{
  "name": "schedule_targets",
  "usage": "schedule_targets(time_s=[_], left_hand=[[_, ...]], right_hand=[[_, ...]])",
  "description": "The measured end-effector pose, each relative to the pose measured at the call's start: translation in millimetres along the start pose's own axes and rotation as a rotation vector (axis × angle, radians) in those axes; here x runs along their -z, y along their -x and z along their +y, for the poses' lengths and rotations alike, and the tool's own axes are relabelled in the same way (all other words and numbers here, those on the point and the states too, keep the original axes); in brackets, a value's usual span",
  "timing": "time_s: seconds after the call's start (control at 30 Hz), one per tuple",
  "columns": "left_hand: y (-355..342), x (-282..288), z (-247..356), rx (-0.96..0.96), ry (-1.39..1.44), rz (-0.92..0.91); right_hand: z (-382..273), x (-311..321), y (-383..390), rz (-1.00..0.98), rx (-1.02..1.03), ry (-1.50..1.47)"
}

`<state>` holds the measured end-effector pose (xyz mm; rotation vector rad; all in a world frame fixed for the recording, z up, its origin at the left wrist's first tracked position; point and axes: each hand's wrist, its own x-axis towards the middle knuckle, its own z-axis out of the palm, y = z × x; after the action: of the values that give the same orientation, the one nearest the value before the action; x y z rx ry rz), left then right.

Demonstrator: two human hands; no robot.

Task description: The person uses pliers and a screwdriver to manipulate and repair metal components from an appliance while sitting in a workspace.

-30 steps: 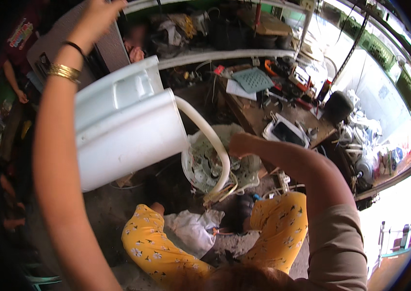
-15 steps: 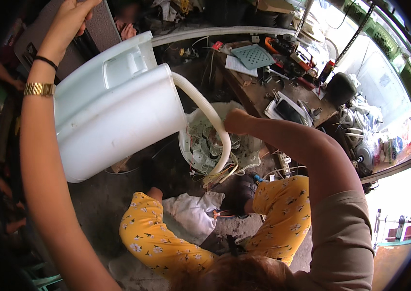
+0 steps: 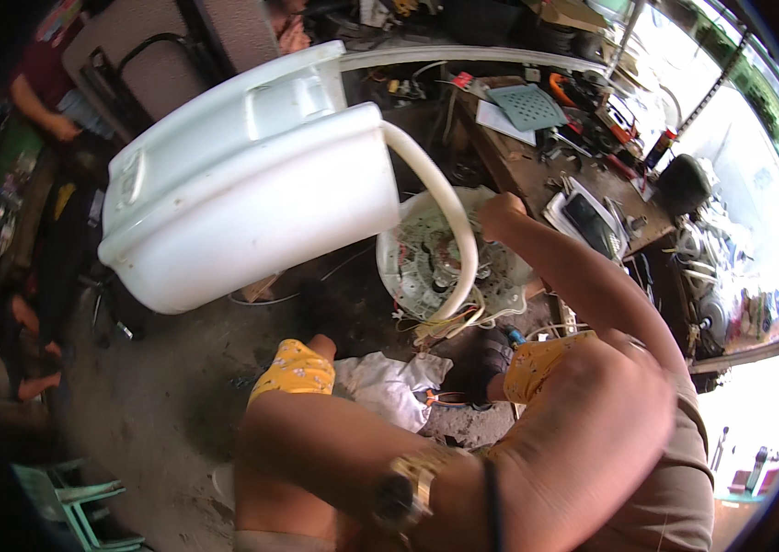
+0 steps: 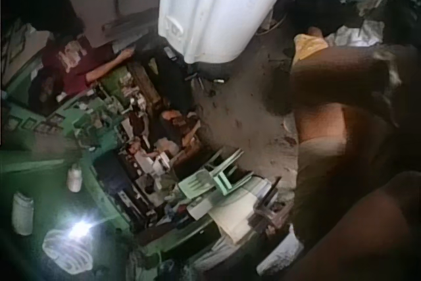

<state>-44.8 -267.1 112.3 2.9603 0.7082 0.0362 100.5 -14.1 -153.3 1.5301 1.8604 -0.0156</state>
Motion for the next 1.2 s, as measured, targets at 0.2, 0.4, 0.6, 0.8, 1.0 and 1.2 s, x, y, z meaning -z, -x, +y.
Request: schedule_targets(time_s=[0.2,0.4,0.6,0.8,1.0,1.2], left_hand=[[9.9,-0.5,17.6,-0.175,0.080,0.161],[39.9,30.3,20.6,-0.131,0.108,0.338],[29.8,17.1,-18.4,0.142,0.352,0.266],[61.2,-103.7,-77.5,0.305,0.543,-0.259],[102.5,-171.0,-104.9,0.583,0.645,-0.413],[129.2,-194.1,-122.4,0.663,0.594,-0.303]], right_hand=[[21.8,-32.5,13.2,0.206,-0.049,0.130],[82.6,11.4,134.5,0.461,-0.075,-0.111],[105.5,-186.3,298.1,0.569,-0.331,-0.800],[-38.8,-507.6,384.9,-0.101,-0.668,-1.105],[-99.5,-530.2,387.6,-0.134,-0.928,-1.226],[-45.5,-518.1,332.3,0.145,-0.908,-1.011]])
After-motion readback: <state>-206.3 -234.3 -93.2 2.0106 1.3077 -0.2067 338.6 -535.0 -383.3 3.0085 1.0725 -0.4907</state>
